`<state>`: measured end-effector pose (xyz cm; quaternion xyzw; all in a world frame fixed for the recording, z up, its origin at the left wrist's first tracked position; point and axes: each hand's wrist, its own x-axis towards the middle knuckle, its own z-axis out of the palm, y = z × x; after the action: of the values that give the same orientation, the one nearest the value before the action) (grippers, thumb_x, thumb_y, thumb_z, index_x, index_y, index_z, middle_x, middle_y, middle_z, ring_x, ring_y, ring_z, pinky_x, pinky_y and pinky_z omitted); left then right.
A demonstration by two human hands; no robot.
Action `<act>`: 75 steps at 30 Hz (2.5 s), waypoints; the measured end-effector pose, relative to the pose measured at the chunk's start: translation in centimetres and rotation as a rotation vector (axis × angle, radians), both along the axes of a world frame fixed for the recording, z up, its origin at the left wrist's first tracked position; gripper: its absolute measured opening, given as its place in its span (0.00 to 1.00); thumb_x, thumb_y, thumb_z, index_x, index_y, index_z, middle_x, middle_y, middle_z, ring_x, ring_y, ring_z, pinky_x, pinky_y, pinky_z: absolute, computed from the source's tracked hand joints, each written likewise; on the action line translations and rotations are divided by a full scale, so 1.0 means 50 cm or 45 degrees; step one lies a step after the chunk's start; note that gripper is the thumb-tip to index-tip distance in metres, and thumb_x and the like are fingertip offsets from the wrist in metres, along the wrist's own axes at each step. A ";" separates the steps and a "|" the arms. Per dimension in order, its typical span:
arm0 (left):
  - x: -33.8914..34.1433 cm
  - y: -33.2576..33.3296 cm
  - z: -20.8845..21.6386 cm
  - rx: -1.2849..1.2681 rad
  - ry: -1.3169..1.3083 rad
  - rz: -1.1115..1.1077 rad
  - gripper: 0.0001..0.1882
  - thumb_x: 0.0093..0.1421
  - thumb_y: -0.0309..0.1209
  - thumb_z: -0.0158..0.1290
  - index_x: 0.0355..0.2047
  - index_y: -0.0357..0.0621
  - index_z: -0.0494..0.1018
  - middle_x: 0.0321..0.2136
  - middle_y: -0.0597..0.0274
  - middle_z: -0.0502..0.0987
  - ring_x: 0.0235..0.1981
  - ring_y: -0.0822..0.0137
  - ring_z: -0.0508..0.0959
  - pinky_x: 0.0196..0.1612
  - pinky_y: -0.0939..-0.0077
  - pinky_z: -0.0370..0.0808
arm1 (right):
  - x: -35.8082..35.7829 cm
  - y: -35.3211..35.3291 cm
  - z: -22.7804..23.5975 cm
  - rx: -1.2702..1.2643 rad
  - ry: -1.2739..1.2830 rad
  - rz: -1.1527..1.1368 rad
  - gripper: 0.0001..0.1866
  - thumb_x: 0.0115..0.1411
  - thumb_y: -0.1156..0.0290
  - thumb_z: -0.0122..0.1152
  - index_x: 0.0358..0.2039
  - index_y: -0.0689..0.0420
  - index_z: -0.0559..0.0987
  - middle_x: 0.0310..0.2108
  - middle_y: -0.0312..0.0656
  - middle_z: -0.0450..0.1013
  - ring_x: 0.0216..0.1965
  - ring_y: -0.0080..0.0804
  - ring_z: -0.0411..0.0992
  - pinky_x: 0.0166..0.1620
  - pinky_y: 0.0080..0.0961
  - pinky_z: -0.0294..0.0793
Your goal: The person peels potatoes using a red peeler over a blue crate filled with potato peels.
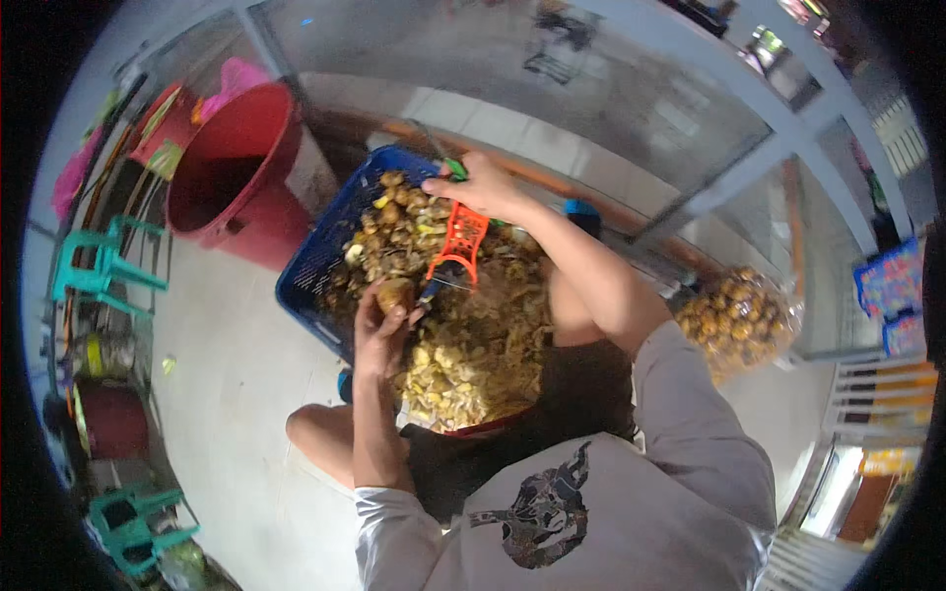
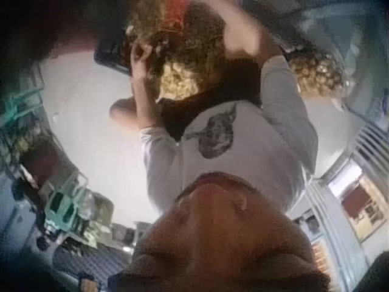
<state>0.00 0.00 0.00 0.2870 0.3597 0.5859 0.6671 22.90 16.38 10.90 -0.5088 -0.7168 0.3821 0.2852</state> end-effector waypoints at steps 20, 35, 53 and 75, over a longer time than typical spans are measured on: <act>0.038 0.025 -0.003 0.107 0.041 0.054 0.35 0.49 0.18 0.65 0.56 0.41 0.63 0.49 0.62 0.71 0.49 0.65 0.74 0.52 0.67 0.75 | -0.122 -0.024 -0.159 0.207 -0.453 0.055 0.30 0.58 0.40 0.59 0.19 0.58 0.79 0.13 0.46 0.71 0.18 0.42 0.73 0.30 0.39 0.73; 0.026 0.000 0.008 0.151 -0.186 0.053 0.37 0.46 0.26 0.69 0.55 0.35 0.65 0.48 0.56 0.75 0.49 0.62 0.76 0.54 0.63 0.73 | -0.143 -0.017 -0.067 -0.033 -0.428 -0.027 0.22 0.57 0.53 0.63 0.14 0.55 0.77 0.10 0.39 0.68 0.12 0.34 0.66 0.37 0.37 0.72; 0.032 0.004 0.026 0.149 -0.337 -0.035 0.38 0.43 0.30 0.73 0.54 0.35 0.67 0.47 0.58 0.75 0.48 0.64 0.76 0.55 0.67 0.72 | -0.094 0.010 -0.085 0.366 -0.633 -0.063 0.18 0.54 0.55 0.64 0.14 0.52 0.77 0.11 0.36 0.70 0.18 0.32 0.69 0.48 0.45 0.65; 0.029 -0.007 0.041 0.167 -0.410 -0.047 0.41 0.42 0.35 0.74 0.54 0.36 0.66 0.47 0.57 0.74 0.49 0.61 0.75 0.56 0.67 0.70 | -0.098 0.019 -0.088 0.039 -0.555 -0.074 0.26 0.59 0.44 0.58 0.20 0.54 0.82 0.11 0.39 0.71 0.14 0.28 0.71 0.25 0.33 0.74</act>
<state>1.46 -0.37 2.03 0.2389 0.2039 0.6343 0.7064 18.02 17.34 6.51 -0.5955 -0.7522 0.2439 0.1420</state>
